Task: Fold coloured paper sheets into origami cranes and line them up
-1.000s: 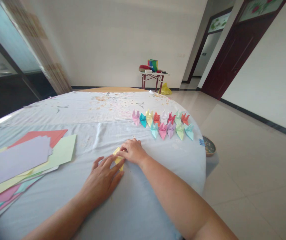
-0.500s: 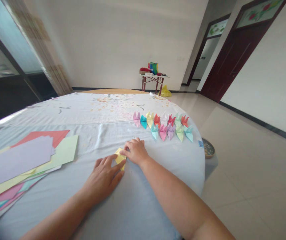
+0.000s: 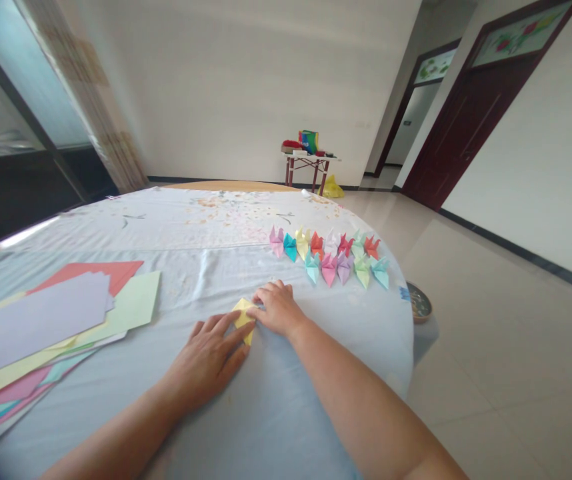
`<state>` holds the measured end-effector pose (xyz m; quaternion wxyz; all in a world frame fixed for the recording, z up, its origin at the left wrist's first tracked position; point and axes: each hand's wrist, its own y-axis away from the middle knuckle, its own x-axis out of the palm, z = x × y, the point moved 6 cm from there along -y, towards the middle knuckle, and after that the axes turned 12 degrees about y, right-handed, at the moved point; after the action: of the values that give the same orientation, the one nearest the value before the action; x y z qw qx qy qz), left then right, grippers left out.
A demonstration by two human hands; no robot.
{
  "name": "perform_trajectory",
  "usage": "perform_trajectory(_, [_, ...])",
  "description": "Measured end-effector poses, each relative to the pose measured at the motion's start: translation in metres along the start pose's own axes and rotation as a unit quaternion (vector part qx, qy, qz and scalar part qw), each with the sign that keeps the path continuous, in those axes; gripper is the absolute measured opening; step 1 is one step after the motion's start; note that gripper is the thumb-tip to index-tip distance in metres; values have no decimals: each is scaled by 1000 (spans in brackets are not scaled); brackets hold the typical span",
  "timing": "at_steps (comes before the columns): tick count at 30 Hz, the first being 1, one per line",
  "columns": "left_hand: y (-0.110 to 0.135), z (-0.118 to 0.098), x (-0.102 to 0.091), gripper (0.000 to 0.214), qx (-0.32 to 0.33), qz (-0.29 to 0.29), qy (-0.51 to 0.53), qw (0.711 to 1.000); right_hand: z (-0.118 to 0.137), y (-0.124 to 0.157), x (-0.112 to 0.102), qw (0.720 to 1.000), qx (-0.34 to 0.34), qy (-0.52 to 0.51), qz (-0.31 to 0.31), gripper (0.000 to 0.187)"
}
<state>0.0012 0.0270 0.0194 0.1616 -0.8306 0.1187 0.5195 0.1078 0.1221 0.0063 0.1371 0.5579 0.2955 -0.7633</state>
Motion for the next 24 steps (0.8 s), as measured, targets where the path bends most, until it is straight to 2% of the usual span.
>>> perform_trajectory(5, [-2,1,-4,44,17,2,31,999,5,-2,8,1000,-5,-27,9,11])
perform_trajectory(12, [-5,6,-4,41,24,-27,62,997,3,-2,5,1000,3,-20,11,12])
perform_trajectory(14, [-6,12,-7,40,10,-62,64,996,4,-1,3,1000,7,-9,16,14])
perform_trajectory(18, [-5,27,-16,35,-64,-147,12,987,6,0,1,1000,16,14,19,18])
perform_trajectory(24, [-6,32,-12,30,-98,-130,16,987,12,0,7,1000,-5,-4,29,19])
